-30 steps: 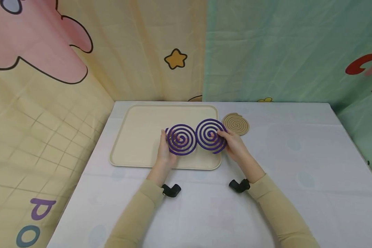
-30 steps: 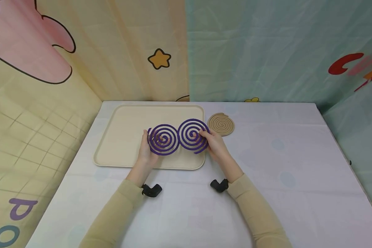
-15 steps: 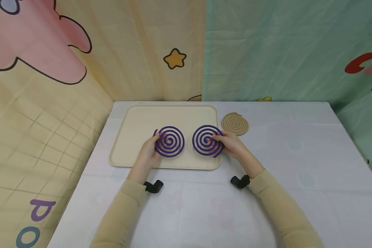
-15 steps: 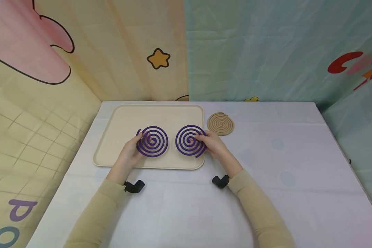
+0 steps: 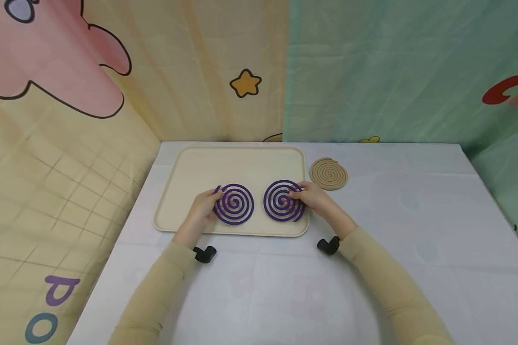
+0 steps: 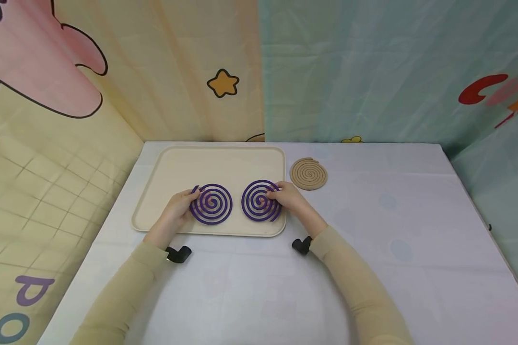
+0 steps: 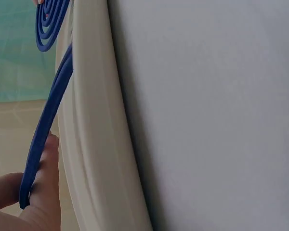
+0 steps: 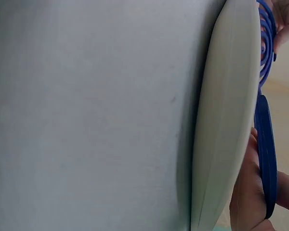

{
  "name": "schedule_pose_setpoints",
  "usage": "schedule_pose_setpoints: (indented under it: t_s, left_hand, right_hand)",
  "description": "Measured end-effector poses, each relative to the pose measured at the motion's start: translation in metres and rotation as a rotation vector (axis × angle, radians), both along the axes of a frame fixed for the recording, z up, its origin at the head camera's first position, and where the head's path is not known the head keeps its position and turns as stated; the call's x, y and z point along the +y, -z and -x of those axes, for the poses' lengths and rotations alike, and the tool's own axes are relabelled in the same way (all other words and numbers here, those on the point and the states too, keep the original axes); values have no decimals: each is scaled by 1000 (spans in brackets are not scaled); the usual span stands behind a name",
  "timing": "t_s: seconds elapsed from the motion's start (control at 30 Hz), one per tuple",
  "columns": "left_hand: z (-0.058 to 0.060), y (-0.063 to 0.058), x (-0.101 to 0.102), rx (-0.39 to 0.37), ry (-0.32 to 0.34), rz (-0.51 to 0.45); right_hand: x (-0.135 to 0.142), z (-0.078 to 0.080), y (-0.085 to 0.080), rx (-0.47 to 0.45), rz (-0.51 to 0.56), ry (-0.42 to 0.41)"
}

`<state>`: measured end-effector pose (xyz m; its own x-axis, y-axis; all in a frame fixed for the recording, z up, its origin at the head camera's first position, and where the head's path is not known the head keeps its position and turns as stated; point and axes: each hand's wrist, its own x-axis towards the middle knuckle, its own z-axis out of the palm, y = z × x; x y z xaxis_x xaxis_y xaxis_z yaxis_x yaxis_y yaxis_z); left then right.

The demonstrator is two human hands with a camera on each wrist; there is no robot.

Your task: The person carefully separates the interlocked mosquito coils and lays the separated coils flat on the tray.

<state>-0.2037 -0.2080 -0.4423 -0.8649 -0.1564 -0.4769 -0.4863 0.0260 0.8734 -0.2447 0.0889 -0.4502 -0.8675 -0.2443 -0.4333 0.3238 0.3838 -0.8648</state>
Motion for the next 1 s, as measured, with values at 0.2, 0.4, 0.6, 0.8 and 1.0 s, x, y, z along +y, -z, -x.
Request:
schedule_pose_setpoints:
  t_s: [0.2, 0.4, 0.6, 0.8, 1.0]
  left_hand:
    - [3, 4, -6, -18, 55, 115]
    - [3, 7, -4, 90, 159, 379]
    - [0, 7, -4, 200, 277, 567]
    - [-6, 5, -1, 252, 443, 708]
    - [-9, 9, 4, 254, 593, 814]
  right_hand:
    - [-7, 1, 2, -2, -93, -80]
    - [-6, -1, 0, 82, -232, -92]
    - [-5, -6, -4, 229, -372, -135]
    - [-7, -17, -8, 333, -475, -215]
    - [-11, -27, -8, 343, -560, -290]
